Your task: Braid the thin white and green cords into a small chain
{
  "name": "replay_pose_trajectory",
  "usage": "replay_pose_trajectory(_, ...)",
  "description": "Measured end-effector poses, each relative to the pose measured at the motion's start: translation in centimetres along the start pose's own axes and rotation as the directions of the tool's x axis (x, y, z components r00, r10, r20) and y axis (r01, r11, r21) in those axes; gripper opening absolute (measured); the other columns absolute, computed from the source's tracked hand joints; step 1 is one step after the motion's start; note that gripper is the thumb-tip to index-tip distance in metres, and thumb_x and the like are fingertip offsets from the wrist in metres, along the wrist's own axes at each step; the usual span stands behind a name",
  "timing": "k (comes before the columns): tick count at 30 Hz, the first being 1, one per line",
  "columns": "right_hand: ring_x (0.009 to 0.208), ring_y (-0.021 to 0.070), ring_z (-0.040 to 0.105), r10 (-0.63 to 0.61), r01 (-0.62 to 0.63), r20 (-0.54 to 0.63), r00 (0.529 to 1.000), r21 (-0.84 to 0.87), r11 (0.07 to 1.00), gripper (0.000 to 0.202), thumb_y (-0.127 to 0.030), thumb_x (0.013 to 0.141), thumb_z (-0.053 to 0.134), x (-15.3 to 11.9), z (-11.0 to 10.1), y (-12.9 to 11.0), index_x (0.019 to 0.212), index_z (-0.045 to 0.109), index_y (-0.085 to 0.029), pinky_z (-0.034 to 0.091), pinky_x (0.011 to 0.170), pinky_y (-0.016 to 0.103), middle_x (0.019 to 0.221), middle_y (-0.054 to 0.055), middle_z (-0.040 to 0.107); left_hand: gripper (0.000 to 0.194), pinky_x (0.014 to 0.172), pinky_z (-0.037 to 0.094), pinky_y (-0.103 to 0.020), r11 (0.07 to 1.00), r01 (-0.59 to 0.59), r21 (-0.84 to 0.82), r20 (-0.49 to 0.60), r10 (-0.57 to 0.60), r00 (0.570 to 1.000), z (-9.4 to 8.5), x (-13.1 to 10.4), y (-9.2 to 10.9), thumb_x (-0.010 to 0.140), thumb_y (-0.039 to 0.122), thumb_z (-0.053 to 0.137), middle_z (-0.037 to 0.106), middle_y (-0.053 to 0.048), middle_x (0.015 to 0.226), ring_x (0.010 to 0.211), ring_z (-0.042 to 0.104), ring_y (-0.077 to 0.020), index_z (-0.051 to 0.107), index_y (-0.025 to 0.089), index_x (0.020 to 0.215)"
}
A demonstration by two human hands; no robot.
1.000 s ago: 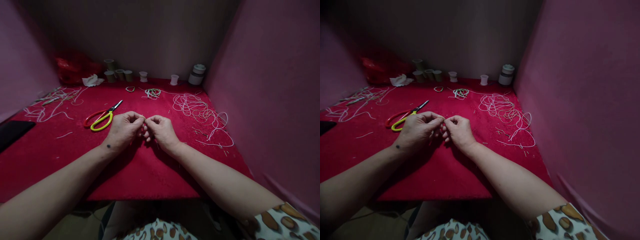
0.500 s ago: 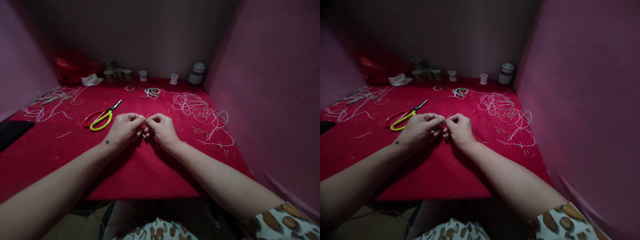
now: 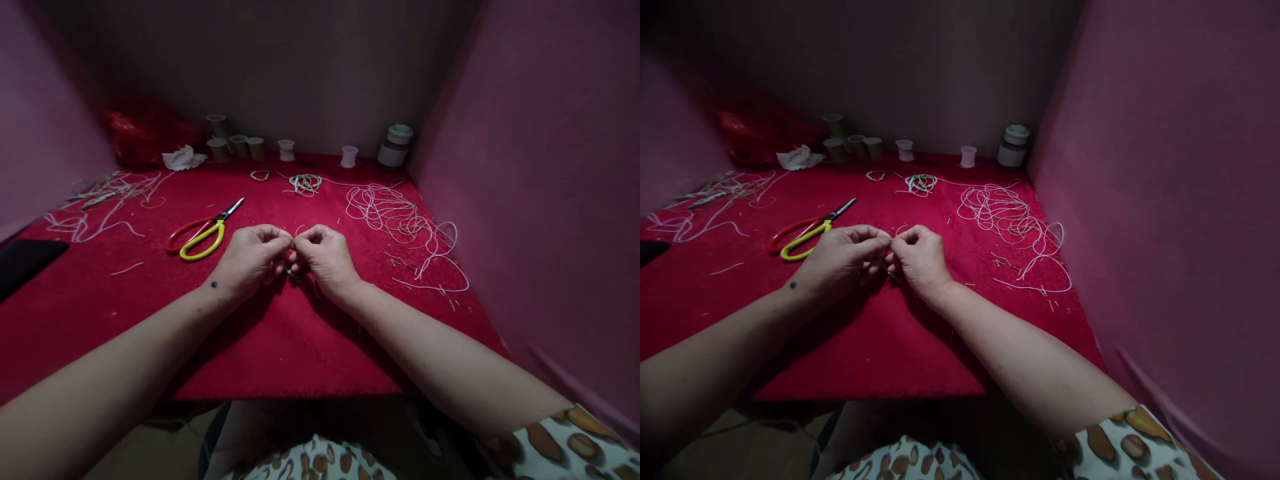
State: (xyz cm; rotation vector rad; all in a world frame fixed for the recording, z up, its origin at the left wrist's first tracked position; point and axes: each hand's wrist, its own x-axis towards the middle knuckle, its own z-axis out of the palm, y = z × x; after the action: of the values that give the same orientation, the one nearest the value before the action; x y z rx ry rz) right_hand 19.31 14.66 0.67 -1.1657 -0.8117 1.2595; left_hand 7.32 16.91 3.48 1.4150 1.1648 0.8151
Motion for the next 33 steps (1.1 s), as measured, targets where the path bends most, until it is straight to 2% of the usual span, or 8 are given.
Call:
replay_pose_trajectory(5,0.039,0.0070,0.055,-0.024,0.024,0.007,1.000,0.005,1.000,0.021,-0.003,0.083,0.058,0.1,0.0,0.0,0.069,0.052,-0.019,0.045,0.042,0.018,0.052,-0.006,0.060,0.008,0.032,0.033,-0.019,0.999,-0.013,-0.038,-0.006,0.012,1.000,0.0,0.0,-0.1,0.075,0.020,0.066,0.059,0.001,0.050,0.035,0.046,-0.0080,0.059,0.017,0.072)
replay_pose_trajectory(11,0.040,0.0071,0.055,-0.051,0.051,0.033,0.998,0.001,0.999,0.021,-0.004,0.083,0.058,0.2,-0.2,0.2,0.069,0.051,-0.019,0.047,0.043,0.019,0.052,-0.007,0.060,0.022,0.030,0.033,-0.018,0.997,-0.050,-0.060,-0.007,0.050,0.999,-0.3,0.3,-0.3,0.071,0.019,0.069,0.063,0.002,0.057,0.035,0.049,-0.0094,0.051,0.020,0.084)
replay_pose_trajectory(19,0.040,0.0075,0.056,-0.070,0.070,0.052,0.996,0.006,0.998,0.023,-0.003,0.083,0.057,0.1,-0.2,0.2,0.068,0.050,-0.020,0.046,0.043,0.019,0.052,-0.007,0.060,0.015,0.031,0.037,-0.019,0.996,-0.086,0.017,0.010,0.086,0.996,-0.4,0.2,-0.3,0.076,0.019,0.067,0.064,0.002,0.054,0.036,0.054,-0.0117,0.052,0.021,0.080)
replay_pose_trajectory(24,0.041,0.0071,0.056,-0.079,0.079,0.036,0.996,0.009,0.997,0.023,-0.004,0.083,0.058,0.1,-0.3,0.0,0.068,0.051,-0.019,0.047,0.044,0.019,0.054,-0.006,0.061,0.009,0.032,0.040,-0.020,1.000,0.000,-0.021,0.002,0.000,1.000,-0.4,0.2,-0.1,0.080,0.017,0.065,0.064,-0.001,0.053,0.035,0.054,-0.0109,0.058,0.017,0.075)
replay_pose_trajectory(27,0.042,0.0071,0.057,-0.079,0.079,0.004,0.997,0.007,0.997,0.022,-0.005,0.084,0.059,0.2,-0.3,-0.1,0.070,0.052,-0.019,0.048,0.045,0.019,0.053,-0.005,0.062,0.015,0.032,0.039,-0.019,0.996,0.052,-0.068,0.017,-0.051,0.999,-0.6,0.3,-0.1,0.083,0.019,0.063,0.060,-0.002,0.048,0.034,0.050,-0.0094,0.061,0.016,0.068)
replay_pose_trajectory(33,0.043,0.0079,0.059,-0.074,0.075,-0.011,0.997,0.033,0.997,0.019,-0.006,0.085,0.059,0.1,-0.3,-0.2,0.071,0.054,-0.019,0.048,0.045,0.019,0.053,-0.006,0.062,0.016,0.030,0.037,-0.017,0.988,0.099,-0.115,0.099,-0.088,0.991,-1.3,0.8,-0.8,0.076,0.022,0.070,0.063,-0.005,0.054,0.038,0.051,-0.0088,0.067,0.013,0.064)
